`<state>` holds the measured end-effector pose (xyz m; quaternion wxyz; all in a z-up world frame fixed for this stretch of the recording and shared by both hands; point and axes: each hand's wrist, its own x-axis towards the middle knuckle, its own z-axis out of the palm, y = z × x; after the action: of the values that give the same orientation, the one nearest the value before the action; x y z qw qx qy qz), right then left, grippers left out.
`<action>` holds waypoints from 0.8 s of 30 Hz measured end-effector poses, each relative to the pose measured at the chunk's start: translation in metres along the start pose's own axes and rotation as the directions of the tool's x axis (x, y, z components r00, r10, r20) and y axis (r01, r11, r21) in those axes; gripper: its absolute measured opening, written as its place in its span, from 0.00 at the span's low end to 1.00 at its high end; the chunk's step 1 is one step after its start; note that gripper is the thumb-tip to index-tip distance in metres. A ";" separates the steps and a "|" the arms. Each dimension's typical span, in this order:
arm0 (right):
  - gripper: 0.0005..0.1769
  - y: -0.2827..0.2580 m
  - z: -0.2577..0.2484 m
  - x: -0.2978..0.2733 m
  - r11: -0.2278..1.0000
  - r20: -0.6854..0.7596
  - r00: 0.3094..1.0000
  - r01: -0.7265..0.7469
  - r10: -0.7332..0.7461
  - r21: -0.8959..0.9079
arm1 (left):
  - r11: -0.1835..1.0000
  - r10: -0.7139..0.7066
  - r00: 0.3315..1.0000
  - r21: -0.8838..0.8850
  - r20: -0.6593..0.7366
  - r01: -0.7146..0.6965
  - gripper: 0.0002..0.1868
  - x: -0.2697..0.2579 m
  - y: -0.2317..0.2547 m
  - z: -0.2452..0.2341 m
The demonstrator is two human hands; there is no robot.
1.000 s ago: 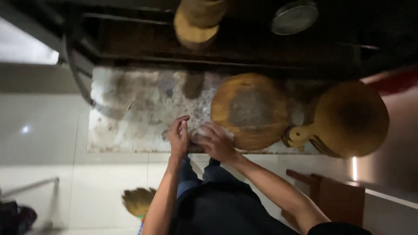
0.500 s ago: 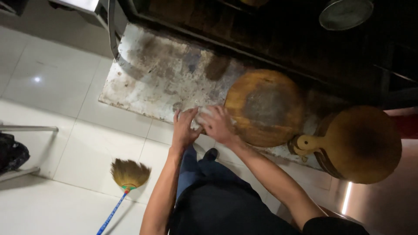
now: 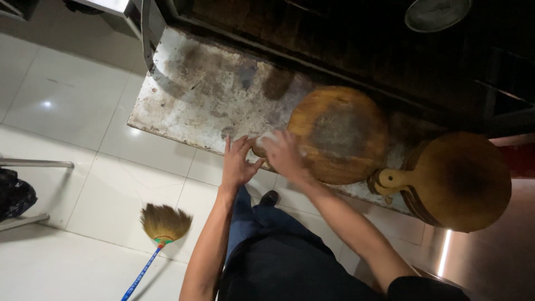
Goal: Clean and stack wooden pizza peels or cutting boards in a kitchen.
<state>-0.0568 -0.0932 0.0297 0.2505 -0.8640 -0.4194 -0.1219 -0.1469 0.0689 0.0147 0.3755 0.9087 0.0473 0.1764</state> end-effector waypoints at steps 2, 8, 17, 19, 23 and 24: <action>0.15 -0.018 -0.009 0.006 0.999 0.026 0.999 0.033 -0.033 0.028 | 1.000 0.007 1.000 0.025 -0.018 -0.007 0.33 -0.007 -0.020 0.011; 0.18 0.017 -0.025 -0.022 1.000 0.063 0.998 -0.025 0.025 0.006 | 0.995 0.017 0.999 0.103 -0.046 -0.012 0.34 -0.014 -0.008 0.006; 0.19 0.105 -0.073 -0.066 0.897 -0.128 0.915 -0.400 0.382 -0.186 | 0.978 0.185 0.982 0.093 0.049 -0.189 0.37 0.021 0.037 0.038; 0.18 0.117 -0.084 -0.071 0.849 -0.180 0.875 -0.481 0.449 -0.218 | 0.967 0.234 0.968 0.078 0.092 -0.241 0.35 0.033 0.044 0.047; 0.16 0.137 -0.100 -0.084 0.662 -0.228 0.710 -0.704 0.666 -0.257 | 0.949 0.302 0.925 0.020 0.229 -0.315 0.35 0.061 0.054 0.071; 0.15 0.142 -0.102 -0.088 0.606 -0.228 0.656 -0.753 0.719 -0.257 | 0.933 0.342 0.903 0.023 0.259 -0.360 0.35 0.070 0.056 0.077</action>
<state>0.0004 -0.2810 0.0317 0.1512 -0.9811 0.0134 -0.1196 -0.0568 -0.0075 0.0230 0.3082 0.9299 -0.1587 0.1231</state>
